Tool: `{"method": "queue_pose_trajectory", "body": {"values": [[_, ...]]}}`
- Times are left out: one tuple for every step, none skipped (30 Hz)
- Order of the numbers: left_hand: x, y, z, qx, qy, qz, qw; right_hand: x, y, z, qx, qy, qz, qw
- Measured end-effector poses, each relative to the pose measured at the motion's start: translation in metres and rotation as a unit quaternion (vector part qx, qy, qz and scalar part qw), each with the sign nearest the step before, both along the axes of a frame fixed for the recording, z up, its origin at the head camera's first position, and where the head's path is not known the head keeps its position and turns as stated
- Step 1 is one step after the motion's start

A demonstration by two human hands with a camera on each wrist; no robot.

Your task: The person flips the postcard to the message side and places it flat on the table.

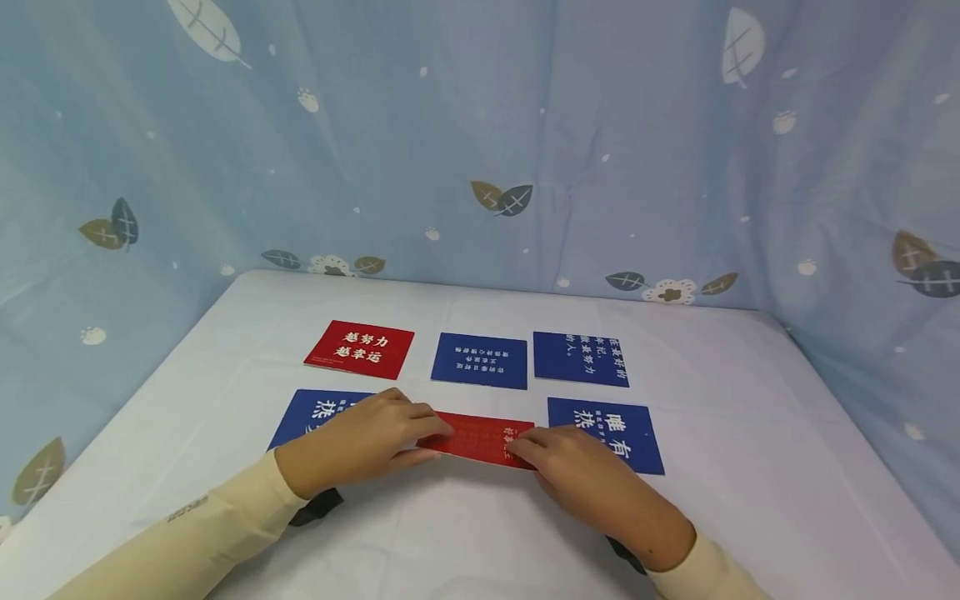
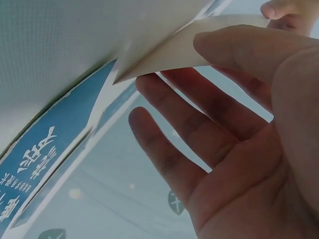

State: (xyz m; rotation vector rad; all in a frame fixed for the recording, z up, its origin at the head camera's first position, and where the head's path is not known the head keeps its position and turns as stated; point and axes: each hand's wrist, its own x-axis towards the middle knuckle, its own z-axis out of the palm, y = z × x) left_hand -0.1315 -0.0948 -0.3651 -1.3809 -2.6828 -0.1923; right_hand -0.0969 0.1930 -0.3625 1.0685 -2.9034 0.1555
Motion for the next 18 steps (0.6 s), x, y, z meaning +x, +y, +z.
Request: {"method": "queue_pose_trajectory", "body": {"values": [[-0.0004, 0.0002, 0.0006, 0.003, 0.002, -0.002, 1.0, 0.0, 0.0002, 0.0006, -0.002, -0.001, 0.0, 1.0], [-0.0007, 0.0001, 0.001, 0.006, 0.004, -0.006, 1.0, 0.0, 0.0004, 0.0013, -0.003, -0.001, -0.001, 1.0], [-0.0006, 0.0001, 0.0013, 0.009, 0.002, -0.006, 0.9999, 0.0001, 0.0006, 0.0018, -0.003, 0.0, 0.0, 1.0], [-0.0005, 0.0001, 0.0016, 0.012, 0.001, -0.007, 0.9999, 0.0001, 0.0008, 0.002, -0.003, 0.0, 0.0, 1.0], [-0.0004, 0.0002, 0.0017, 0.014, -0.001, -0.007, 0.9999, 0.0001, 0.0008, 0.0022, -0.004, 0.001, 0.001, 1.0], [-0.0003, 0.0002, 0.0019, 0.016, -0.002, -0.007, 0.9999, -0.0001, 0.0009, 0.0023, -0.004, 0.004, 0.003, 1.0], [-0.0002, 0.0003, 0.0019, 0.016, -0.002, -0.007, 0.9998, -0.0004, 0.0009, 0.0023, -0.004, 0.007, 0.005, 1.0], [0.0, 0.0003, 0.002, 0.017, -0.002, -0.007, 0.9998, -0.0005, 0.0008, 0.0023, -0.003, 0.009, 0.005, 1.0], [0.0002, 0.0004, 0.0023, 0.017, -0.002, -0.006, 0.9998, -0.0006, 0.0007, 0.0023, -0.003, 0.011, 0.006, 1.0], [0.0004, 0.0005, 0.0024, 0.018, 0.0, -0.006, 0.9998, -0.0006, 0.0005, 0.0023, -0.003, 0.012, 0.006, 1.0], [0.0007, 0.0004, 0.0025, 0.018, 0.002, -0.006, 0.9998, -0.0007, 0.0002, 0.0023, -0.002, 0.013, 0.006, 1.0], [0.0009, 0.0003, 0.0026, 0.017, 0.005, -0.006, 0.9998, -0.0008, -0.0001, 0.0023, -0.002, 0.013, 0.006, 1.0], [0.0011, 0.0002, 0.0026, 0.018, 0.008, -0.005, 0.9998, -0.0008, -0.0003, 0.0023, -0.003, 0.012, 0.007, 1.0], [0.0012, 0.0003, 0.0026, 0.019, 0.01, -0.005, 0.9998, -0.0008, -0.0005, 0.0024, -0.005, 0.01, 0.006, 1.0], [0.0011, 0.0005, 0.0026, 0.021, 0.012, -0.005, 0.9997, -0.0008, -0.0007, 0.0025, -0.007, 0.008, 0.007, 1.0], [0.001, 0.0007, 0.0024, 0.022, 0.015, -0.006, 0.9996, -0.0008, -0.0008, 0.0027, -0.009, 0.006, 0.007, 1.0], [0.0008, 0.001, 0.0023, 0.023, 0.017, -0.007, 0.9996, -0.0007, -0.0009, 0.0028, -0.011, 0.004, 0.007, 1.0], [0.0006, 0.0013, 0.0023, 0.025, 0.019, -0.008, 0.9995, -0.0007, -0.001, 0.003, -0.013, 0.002, 0.006, 1.0]]}}
